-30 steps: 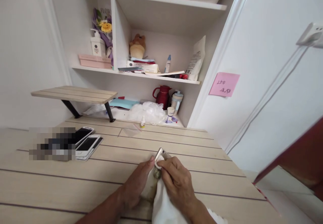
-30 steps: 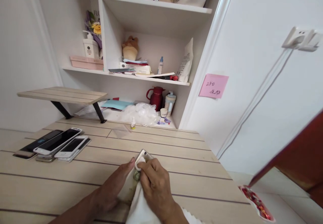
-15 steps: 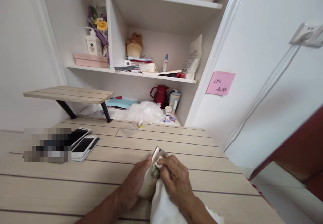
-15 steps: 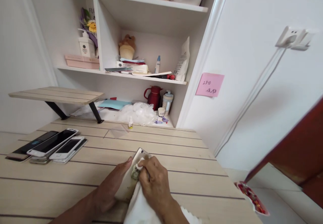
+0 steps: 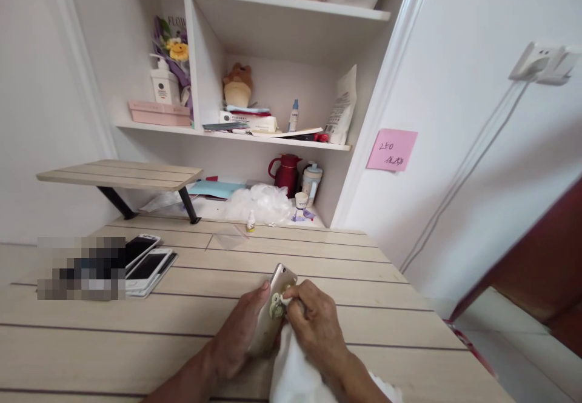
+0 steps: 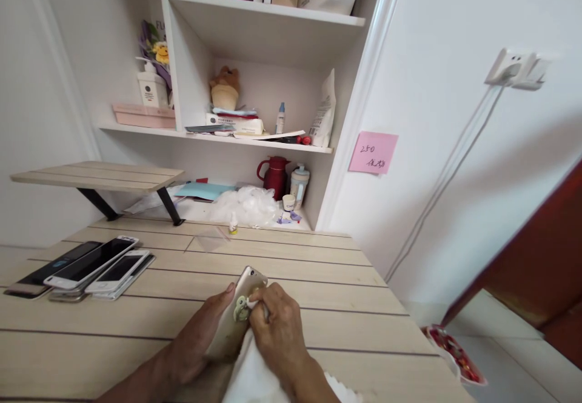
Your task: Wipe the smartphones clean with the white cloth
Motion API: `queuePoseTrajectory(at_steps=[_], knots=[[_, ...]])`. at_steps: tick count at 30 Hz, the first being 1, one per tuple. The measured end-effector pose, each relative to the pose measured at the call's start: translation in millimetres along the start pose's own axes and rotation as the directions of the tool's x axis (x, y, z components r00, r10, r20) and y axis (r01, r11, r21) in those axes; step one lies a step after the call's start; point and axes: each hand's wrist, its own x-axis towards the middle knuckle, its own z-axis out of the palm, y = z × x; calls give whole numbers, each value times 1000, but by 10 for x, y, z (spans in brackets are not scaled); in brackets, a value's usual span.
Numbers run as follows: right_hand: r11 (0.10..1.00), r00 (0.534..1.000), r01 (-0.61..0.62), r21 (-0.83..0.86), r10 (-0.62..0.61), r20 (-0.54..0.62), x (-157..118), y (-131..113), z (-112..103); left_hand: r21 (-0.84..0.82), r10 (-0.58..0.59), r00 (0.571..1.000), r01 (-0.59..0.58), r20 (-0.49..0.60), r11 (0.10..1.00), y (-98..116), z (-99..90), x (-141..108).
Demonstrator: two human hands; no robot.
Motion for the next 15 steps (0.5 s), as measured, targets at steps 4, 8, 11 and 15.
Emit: queuePoseTrajectory(at_steps=[4,8,11,15], knots=[[999,999,31,18,-31,15,9,2,-5,-103,-32,999,29,-27,994,13,7,14],[996,995,-88,29,86,42,26,21,-30,-312,-264,965,251,0,916,-127,-37,39],[997,997,-79,-15,79,17,33,-6,-32,-352,-281,960,269,19,896,-153,-33,55],[998,999,45,-41,-45,-2,41,-41,-18,-376,-216,976,207,19,903,-78,46,50]])
